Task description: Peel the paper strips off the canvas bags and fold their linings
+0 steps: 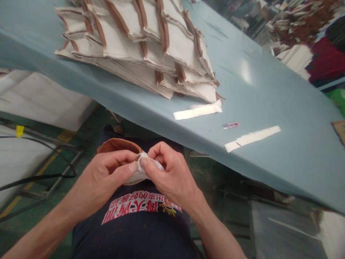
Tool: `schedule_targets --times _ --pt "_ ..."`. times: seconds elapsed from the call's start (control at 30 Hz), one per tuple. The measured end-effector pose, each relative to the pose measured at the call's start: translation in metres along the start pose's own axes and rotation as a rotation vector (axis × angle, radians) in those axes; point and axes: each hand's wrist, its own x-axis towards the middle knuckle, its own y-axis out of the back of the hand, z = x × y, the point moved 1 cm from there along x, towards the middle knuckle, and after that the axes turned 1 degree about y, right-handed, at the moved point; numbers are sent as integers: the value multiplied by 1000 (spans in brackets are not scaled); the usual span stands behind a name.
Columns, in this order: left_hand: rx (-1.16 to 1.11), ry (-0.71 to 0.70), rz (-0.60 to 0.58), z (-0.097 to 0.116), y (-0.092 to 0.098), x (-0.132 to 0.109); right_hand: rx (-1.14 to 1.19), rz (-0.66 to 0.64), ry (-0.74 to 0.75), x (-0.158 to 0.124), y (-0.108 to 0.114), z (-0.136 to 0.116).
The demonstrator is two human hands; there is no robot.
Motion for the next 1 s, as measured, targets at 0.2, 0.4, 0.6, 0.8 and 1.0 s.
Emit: schedule_targets --times 0.2,0.4,0.6,0.8,1.0 --pt "128 -40 97 12 -11 -3 81 1 -32 2 -5 10" --pt "225 -131 83 15 -13 -5 482 -223 -238 6 -10 18" --pt "203 -267 113 13 -20 -8 642 -329 -300 9 -15 27" --pt "127 -249 69 -2 -22 -6 664 -262 -211 8 -26 35" --pt "65 -267 -42 -2 -14 3 613 -278 -64 11 -28 38"
